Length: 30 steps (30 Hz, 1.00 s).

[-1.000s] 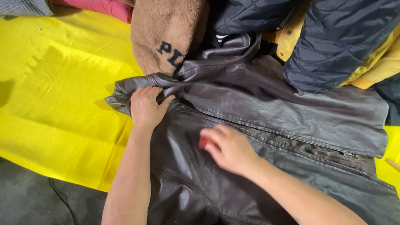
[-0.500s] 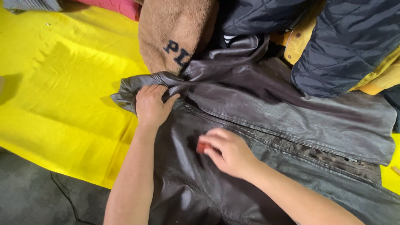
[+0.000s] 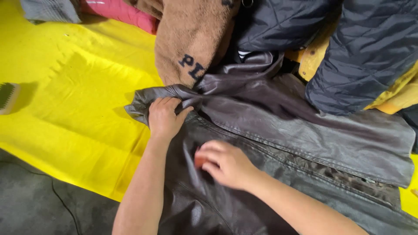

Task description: The person cleans a black leather jacket laid out on a yellow surface. They use a small reddish sponge to wipe the jacket's surface, focusing on the zipper area and the main body. The person also sprays a liquid from a small white bottle onto the jacket before continuing to wipe it with the sponge.

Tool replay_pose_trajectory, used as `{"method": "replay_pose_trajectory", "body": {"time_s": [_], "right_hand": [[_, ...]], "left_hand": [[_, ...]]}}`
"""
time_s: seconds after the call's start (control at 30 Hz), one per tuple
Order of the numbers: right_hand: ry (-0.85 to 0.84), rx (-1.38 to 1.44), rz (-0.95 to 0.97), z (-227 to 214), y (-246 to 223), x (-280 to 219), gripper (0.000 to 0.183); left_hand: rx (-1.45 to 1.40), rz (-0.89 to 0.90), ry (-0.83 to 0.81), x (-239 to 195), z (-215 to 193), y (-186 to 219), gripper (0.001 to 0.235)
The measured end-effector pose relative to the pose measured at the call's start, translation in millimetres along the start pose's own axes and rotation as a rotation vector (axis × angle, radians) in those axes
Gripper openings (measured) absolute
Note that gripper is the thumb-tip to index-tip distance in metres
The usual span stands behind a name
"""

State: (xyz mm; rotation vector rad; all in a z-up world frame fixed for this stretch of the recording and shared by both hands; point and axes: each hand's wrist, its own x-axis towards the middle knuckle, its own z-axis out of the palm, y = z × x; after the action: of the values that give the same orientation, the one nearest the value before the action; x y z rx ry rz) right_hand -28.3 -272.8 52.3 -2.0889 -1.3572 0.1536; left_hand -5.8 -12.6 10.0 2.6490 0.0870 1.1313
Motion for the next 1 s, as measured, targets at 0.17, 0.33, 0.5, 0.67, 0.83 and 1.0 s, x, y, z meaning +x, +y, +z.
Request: {"method": "replay_pose_trajectory", "body": {"time_s": [0.17, 0.33, 0.5, 0.67, 0.83, 1.0], "right_hand": [[-0.108, 0.067, -0.054, -4, -19, -30, 0.019], [-0.537, 0.218, -0.022, -34, -44, -29, 0.021], [0.036, 0.02, -0.111, 11, 2, 22, 0.027], [-0.165, 0.046, -0.081, 5, -19, -4, 0.02], [-0.569, 0.242, 0.003, -36, -55, -1, 0.025], [-0.024, -0.057, -0.11, 9, -16, 54, 0.024]], "left_hand": [[-0.018, -0.021, -0.025, 1, 1, -1, 0.04], [-0.029, -0.043, -0.042, 0, 7, -4, 0.043], [-0.018, -0.059, -0.069, 4, -5, 5, 0.042], [-0.019, -0.032, -0.075, 6, -4, 4, 0.041], [-0.011, -0.102, -0.141, 5, 0, 3, 0.043], [-0.003, -0.042, -0.078, -6, 16, -15, 0.043]]}}
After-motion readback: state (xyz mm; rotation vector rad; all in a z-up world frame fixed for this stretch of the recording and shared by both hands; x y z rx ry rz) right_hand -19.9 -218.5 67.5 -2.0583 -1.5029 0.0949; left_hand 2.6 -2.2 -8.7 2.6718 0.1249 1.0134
